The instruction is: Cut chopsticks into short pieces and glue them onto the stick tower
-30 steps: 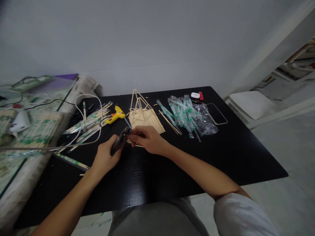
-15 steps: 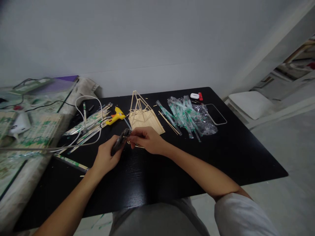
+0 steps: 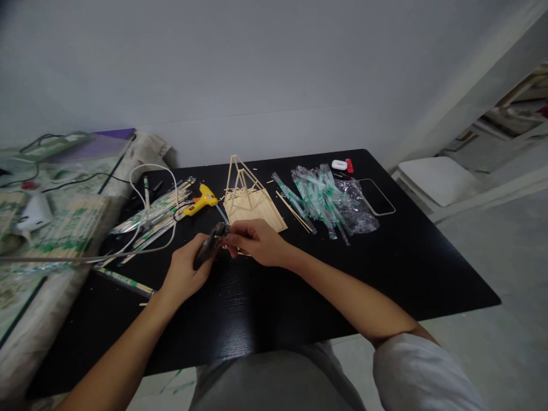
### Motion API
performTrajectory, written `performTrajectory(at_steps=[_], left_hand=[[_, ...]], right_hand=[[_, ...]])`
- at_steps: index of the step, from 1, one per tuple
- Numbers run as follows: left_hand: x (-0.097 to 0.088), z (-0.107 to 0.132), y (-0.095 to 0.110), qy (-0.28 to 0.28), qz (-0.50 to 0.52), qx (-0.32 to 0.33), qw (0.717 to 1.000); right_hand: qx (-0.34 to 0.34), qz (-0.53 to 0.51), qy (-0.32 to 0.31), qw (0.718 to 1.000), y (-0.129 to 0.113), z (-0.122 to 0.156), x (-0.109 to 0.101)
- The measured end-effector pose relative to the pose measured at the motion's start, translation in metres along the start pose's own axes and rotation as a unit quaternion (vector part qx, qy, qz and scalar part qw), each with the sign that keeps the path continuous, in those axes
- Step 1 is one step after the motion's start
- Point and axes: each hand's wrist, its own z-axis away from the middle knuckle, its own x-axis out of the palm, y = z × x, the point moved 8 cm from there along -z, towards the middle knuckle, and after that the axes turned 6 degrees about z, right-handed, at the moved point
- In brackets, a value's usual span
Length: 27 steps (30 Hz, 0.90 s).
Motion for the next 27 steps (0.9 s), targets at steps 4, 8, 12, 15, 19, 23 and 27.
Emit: performTrajectory(at_steps=[4, 8, 12, 15, 19, 23, 27], left_hand=[[-0.001, 0.0013, -0.0024, 0.005, -0.019, -0.018, 1.0], [-0.0021, 0.0036, -0.0062, 0.006, -0.037, -0.04, 0.998], [-0.0014, 0.0035, -0.008, 0.008, -0.042, -0.041, 0.998], [-0.0005, 0.0021, -0.007, 0.012, -0.037, -0.028, 0.999], [0.0002, 0.0007, -0.0026, 0.009, -0.014, -0.001, 1.0], [-0.0005, 0.0007, -0.0006, 0.007, 0.004, 0.01, 1.0], [-0.0006, 0.0006, 0.0011, 0.004, 0.007, 0.018, 1.0]], right_hand=[[0.006, -0.004, 0.008, 1.0, 0.0005, 0.0005, 0.0003], [0.008, -0.012, 0.016, 1.0, 0.0023, 0.0003, 0.0003], [0.015, -0.003, 0.019, 1.0, 0.0019, -0.0004, -0.0003], [0.016, 0.005, 0.017, 1.0, -0.0004, -0.0007, -0.0008], [0.003, 0.008, 0.003, 1.0, -0.0009, -0.0012, 0.0001], [0.0, -0.014, -0.023, 1.0, 0.004, -0.0015, 0.0032], [-0.001, -0.012, -0.031, 0.999, 0.0062, -0.0017, 0.0036]])
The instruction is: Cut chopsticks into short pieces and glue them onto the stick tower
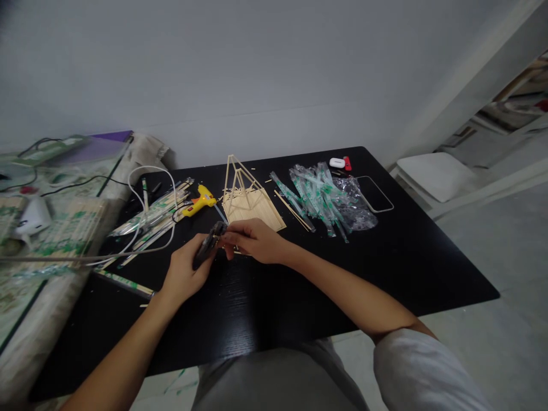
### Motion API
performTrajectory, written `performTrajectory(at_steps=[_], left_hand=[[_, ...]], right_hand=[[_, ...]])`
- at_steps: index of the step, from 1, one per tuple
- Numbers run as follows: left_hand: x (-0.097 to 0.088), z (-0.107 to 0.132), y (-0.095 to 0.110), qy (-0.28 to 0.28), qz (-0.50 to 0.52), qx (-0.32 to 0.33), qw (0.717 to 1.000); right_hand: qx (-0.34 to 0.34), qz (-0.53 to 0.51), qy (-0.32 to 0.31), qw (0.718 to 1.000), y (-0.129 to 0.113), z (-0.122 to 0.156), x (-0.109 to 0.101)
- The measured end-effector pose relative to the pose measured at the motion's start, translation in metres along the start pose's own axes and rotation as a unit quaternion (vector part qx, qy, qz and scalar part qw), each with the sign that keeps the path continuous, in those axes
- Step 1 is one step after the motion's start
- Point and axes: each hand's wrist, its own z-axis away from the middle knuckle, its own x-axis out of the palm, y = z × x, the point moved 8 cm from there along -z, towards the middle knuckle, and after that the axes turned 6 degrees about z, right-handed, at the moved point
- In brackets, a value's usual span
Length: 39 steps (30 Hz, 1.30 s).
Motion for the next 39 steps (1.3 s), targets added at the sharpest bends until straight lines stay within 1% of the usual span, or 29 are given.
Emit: performTrajectory(at_steps=[7, 14, 22, 26, 29, 30, 31, 32, 33, 34, 35, 36, 37, 39], left_hand=[[0.002, -0.001, -0.003, -0.016, -0.005, -0.01, 1.0], [0.004, 0.0, -0.008, -0.017, -0.021, -0.049, 0.998], [0.007, 0.001, -0.016, -0.031, -0.018, -0.093, 0.995], [0.009, 0.0, -0.019, -0.039, 0.0, -0.11, 0.993], [0.015, -0.001, -0.022, -0.049, 0.056, -0.126, 0.989], [0.018, 0.001, -0.025, -0.056, 0.097, -0.148, 0.983], [0.023, 0.003, -0.029, -0.067, 0.154, -0.183, 0.969], [0.03, 0.006, -0.033, -0.082, 0.221, -0.226, 0.945], [0.037, 0.011, -0.036, -0.1, 0.292, -0.271, 0.912], [0.044, 0.016, -0.037, -0.118, 0.356, -0.313, 0.872], [0.049, 0.02, -0.037, -0.132, 0.408, -0.347, 0.834], [0.053, 0.024, -0.036, -0.143, 0.446, -0.372, 0.802], [0.054, 0.026, -0.035, -0.15, 0.471, -0.389, 0.778], [0.055, 0.028, -0.033, -0.157, 0.501, -0.407, 0.748]], right_hand=[[0.015, 0.021, -0.002, 1.0, 0.002, 0.0, 0.0], [0.034, 0.02, 0.029, 0.999, 0.008, 0.001, -0.004], [0.05, 0.02, 0.046, 0.997, 0.022, -0.003, -0.008], [0.071, 0.025, 0.054, 0.996, 0.025, -0.003, -0.01], [0.078, 0.021, 0.059, 0.995, 0.024, -0.003, -0.01], [0.078, 0.017, 0.057, 0.995, 0.023, -0.003, -0.01], [0.076, 0.012, 0.053, 0.996, 0.022, -0.003, -0.009], [0.075, 0.005, 0.046, 0.996, 0.021, -0.003, -0.008], [0.073, -0.004, 0.038, 0.997, 0.021, -0.003, -0.007], [0.073, -0.015, 0.031, 0.997, 0.02, -0.003, -0.005], [0.073, -0.025, 0.025, 0.997, 0.02, -0.003, -0.004], [0.074, -0.036, 0.02, 0.996, 0.019, -0.003, -0.003], [0.075, -0.046, 0.018, 0.996, 0.019, -0.003, -0.002], [0.075, -0.062, 0.02, 0.995, 0.016, -0.003, -0.002]])
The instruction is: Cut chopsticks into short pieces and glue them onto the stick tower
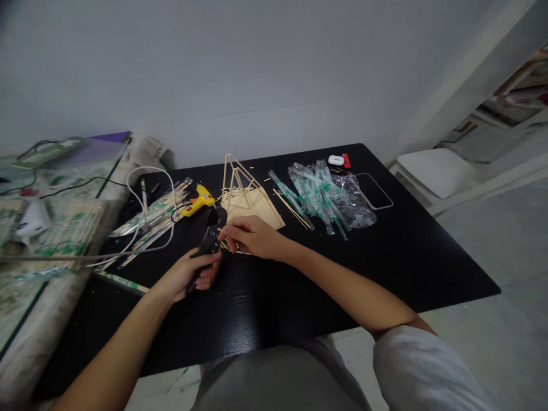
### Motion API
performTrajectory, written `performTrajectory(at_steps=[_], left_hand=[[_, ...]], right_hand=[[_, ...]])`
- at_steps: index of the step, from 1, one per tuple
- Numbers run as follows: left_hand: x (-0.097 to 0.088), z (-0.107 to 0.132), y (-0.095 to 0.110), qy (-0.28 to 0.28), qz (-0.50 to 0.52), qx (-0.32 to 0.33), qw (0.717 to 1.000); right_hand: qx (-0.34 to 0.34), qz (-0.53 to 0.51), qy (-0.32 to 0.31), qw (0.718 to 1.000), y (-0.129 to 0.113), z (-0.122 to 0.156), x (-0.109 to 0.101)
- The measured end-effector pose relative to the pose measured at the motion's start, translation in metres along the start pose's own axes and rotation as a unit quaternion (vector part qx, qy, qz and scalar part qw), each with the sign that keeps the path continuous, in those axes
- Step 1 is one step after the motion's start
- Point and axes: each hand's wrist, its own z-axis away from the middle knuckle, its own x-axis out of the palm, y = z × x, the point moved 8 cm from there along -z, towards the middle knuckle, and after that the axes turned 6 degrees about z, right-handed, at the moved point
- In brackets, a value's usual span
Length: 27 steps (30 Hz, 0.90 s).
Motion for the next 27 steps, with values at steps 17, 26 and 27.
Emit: performTrajectory(at_steps=[17, 26, 27], left_hand=[[-0.008, 0.005, 0.033, 0.04, -0.035, 0.215, 0.975], [-0.021, 0.012, 0.047, 0.113, 0.001, 0.286, 0.952], [-0.022, 0.012, 0.047, 0.124, 0.006, 0.293, 0.948]], right_hand=[[-0.039, -0.038, 0.182, 0.982, -0.023, 0.022, -0.058], [0.04, 0.056, 0.249, 0.966, 0.02, 0.075, -0.082], [0.057, 0.103, 0.233, 0.965, 0.023, 0.078, -0.08]])
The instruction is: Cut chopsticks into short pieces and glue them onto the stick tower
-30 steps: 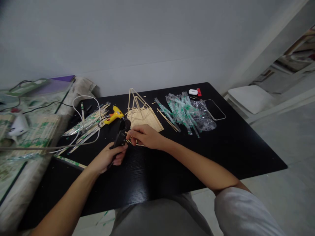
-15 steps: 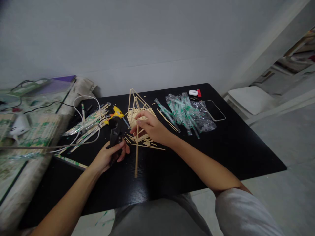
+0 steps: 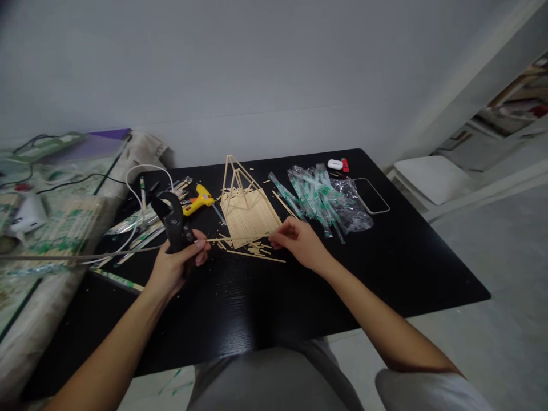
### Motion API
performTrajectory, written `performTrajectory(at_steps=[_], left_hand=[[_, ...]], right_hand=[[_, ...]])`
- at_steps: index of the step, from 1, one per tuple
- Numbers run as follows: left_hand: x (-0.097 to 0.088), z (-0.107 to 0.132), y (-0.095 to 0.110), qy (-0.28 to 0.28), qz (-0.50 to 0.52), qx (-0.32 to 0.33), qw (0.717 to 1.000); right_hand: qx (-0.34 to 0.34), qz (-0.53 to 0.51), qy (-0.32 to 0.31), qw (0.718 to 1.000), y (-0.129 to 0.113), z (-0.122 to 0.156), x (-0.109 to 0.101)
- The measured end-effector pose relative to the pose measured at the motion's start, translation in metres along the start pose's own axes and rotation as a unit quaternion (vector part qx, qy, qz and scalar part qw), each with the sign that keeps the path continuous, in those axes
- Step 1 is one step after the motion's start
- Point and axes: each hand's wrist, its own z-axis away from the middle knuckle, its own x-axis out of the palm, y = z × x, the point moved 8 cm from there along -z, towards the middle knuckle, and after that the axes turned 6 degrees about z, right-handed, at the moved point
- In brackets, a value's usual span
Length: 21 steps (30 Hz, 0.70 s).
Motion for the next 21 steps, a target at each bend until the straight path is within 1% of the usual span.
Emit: performTrajectory(at_steps=[1, 3, 5, 7, 10, 13, 14, 16, 19, 21], left_hand=[[-0.002, -0.001, 0.001, 0.011, 0.002, 0.007, 1.0], [-0.006, -0.002, 0.003, 0.031, -0.002, 0.023, 0.999], [-0.01, -0.002, 0.008, 0.049, -0.018, 0.049, 0.997], [-0.013, -0.003, 0.014, 0.059, -0.046, 0.076, 0.994], [-0.013, -0.002, 0.021, 0.056, -0.079, 0.101, 0.99], [-0.013, -0.002, 0.025, 0.06, -0.098, 0.108, 0.987], [-0.013, -0.002, 0.026, 0.063, -0.106, 0.109, 0.986], [-0.014, -0.002, 0.028, 0.069, -0.121, 0.113, 0.984], [-0.017, -0.002, 0.03, 0.078, -0.129, 0.119, 0.981], [-0.017, -0.002, 0.03, 0.078, -0.129, 0.12, 0.981]], right_hand=[[0.0, 0.053, -0.017, 0.998, 0.002, 0.004, 0.002], [-0.01, 0.16, -0.051, 0.986, 0.007, 0.011, 0.008], [-0.026, 0.257, -0.065, 0.964, 0.011, 0.017, 0.014], [-0.045, 0.335, -0.064, 0.939, 0.016, 0.021, 0.019], [-0.067, 0.407, -0.066, 0.908, 0.022, 0.025, 0.027], [-0.087, 0.448, -0.078, 0.887, 0.025, 0.029, 0.035], [-0.096, 0.451, -0.083, 0.884, 0.023, 0.03, 0.037], [-0.108, 0.439, -0.09, 0.887, 0.019, 0.033, 0.039], [-0.116, 0.396, -0.081, 0.908, 0.005, 0.034, 0.034], [-0.138, 0.357, -0.062, 0.922, -0.012, 0.033, 0.027]])
